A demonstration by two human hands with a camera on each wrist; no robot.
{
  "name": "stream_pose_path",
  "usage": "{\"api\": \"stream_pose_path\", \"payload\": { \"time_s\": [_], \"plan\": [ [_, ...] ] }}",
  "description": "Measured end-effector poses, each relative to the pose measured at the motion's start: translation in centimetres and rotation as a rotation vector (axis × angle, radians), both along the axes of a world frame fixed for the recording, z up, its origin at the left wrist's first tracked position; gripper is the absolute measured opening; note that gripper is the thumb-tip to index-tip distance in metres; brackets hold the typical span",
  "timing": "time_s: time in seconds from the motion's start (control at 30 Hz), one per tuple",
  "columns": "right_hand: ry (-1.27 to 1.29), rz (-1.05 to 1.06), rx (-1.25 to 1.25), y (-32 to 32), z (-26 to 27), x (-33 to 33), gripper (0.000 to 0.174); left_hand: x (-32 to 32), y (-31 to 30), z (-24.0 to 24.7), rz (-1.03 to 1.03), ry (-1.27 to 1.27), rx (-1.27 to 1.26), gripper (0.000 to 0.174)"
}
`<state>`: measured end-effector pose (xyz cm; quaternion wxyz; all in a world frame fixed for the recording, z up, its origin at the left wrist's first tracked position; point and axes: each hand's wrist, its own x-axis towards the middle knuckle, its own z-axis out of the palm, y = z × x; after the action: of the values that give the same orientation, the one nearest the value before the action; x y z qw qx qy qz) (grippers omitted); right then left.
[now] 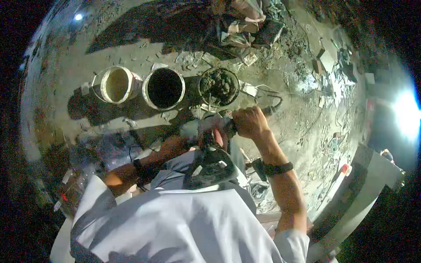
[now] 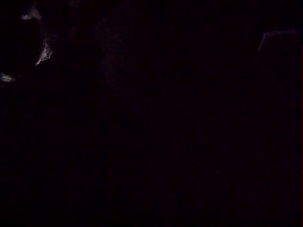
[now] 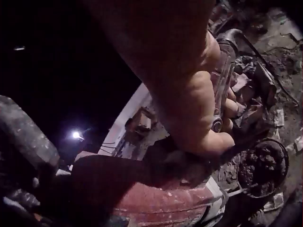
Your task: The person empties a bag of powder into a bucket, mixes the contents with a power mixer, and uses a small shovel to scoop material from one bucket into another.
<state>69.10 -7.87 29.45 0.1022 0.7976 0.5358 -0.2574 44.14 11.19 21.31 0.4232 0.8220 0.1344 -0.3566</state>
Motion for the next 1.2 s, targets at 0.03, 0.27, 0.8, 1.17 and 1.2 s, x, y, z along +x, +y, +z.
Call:
{"api": "stream_pose_path", "payload": {
  "time_s": [0.03, 0.27, 0.8, 1.17, 1.2],
  "plan": [
    [-0.001, 0.0, 0.007, 0.2, 0.0, 0.2, 0.012, 0.0, 0.1, 0.1, 0.002, -0.004, 0.002, 0.044],
    [-0.1, 0.122, -0.02, 1.0, 0.2, 0.8, 0.013, 0.3, 0.1, 1.2, 0.1, -0.05, -0.024, 0.038],
    [-0.105, 0.199, 0.032, 1.8, -0.2, 1.9, 0.012, -0.4, -0.6, -0.7, 0.108, -0.128, 0.036, 0.033],
    [-0.116, 0.208, 0.003, 2.5, -0.2, 2.7, 0.014, 0.5, -0.6, 0.1, 0.135, -0.119, -0.006, 0.046],
    [-0.118, 0.208, -0.002, 2.7, 0.0, 2.7, 0.014, 0.5, -0.6, -0.3, 0.124, -0.101, 0.013, 0.047]
  ]
}}
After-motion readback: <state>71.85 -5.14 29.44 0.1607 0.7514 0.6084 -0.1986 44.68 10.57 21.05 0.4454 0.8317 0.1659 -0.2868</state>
